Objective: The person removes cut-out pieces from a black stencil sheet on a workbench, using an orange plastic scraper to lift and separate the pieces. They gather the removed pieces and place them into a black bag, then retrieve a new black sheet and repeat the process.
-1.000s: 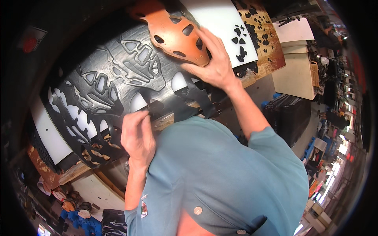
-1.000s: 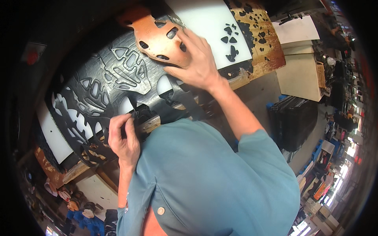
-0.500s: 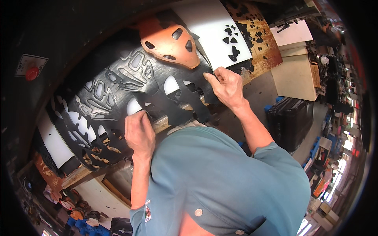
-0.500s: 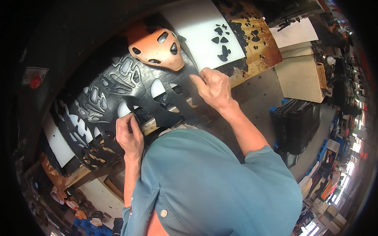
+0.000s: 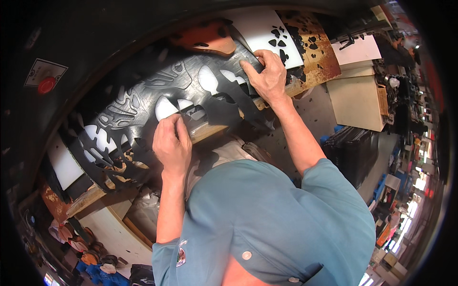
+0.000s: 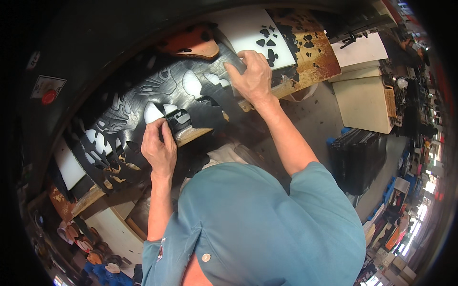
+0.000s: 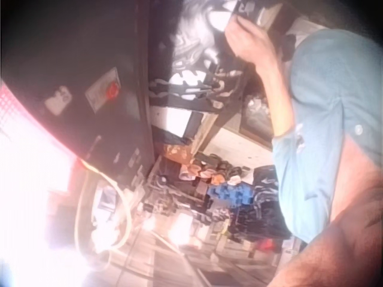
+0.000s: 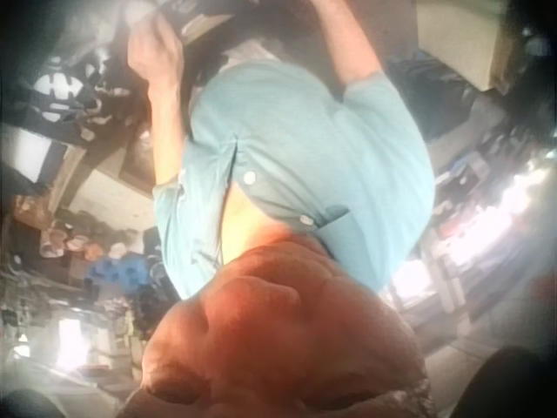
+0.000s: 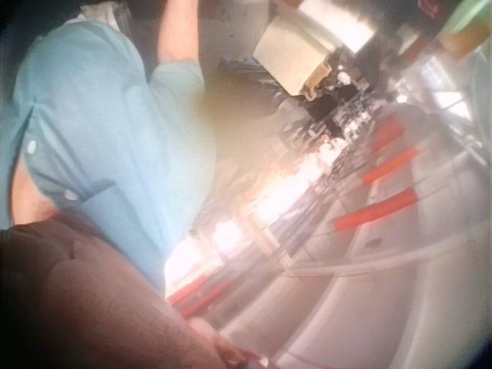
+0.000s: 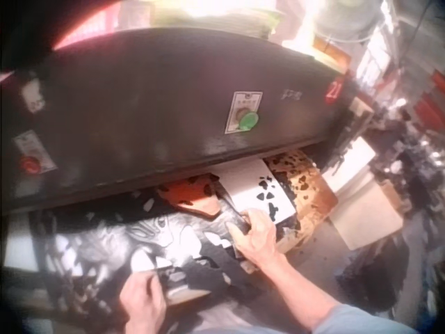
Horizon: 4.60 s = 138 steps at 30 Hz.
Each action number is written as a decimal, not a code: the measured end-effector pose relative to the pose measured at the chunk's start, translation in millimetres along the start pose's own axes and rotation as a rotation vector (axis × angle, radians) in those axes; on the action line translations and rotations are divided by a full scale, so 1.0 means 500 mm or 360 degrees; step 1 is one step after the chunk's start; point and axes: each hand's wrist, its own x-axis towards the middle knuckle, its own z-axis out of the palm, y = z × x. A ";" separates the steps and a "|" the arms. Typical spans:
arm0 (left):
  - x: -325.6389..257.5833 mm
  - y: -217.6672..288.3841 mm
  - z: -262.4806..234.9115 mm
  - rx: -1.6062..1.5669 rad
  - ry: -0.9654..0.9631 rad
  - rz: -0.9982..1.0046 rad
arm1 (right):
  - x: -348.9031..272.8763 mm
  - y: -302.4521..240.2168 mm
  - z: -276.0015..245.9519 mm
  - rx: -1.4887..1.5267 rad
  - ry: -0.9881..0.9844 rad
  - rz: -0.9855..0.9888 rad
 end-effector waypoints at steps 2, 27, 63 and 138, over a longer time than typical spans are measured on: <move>-0.004 0.000 -0.003 0.0034 -0.0022 -0.0010 | -0.006 0.002 0.002 -0.0016 -0.0049 0.0006; 0.281 -0.115 0.088 0.0393 -0.0117 0.0303 | 0.195 -0.087 0.122 0.0081 -0.0895 -0.0319; -0.017 -0.011 -0.033 0.0180 0.0101 0.0162 | 0.229 -0.078 -0.095 0.0791 0.0367 -0.0221; 0.382 -0.200 0.137 0.0513 -0.0407 0.0097 | 0.263 0.040 -0.019 0.1763 -0.0966 0.0836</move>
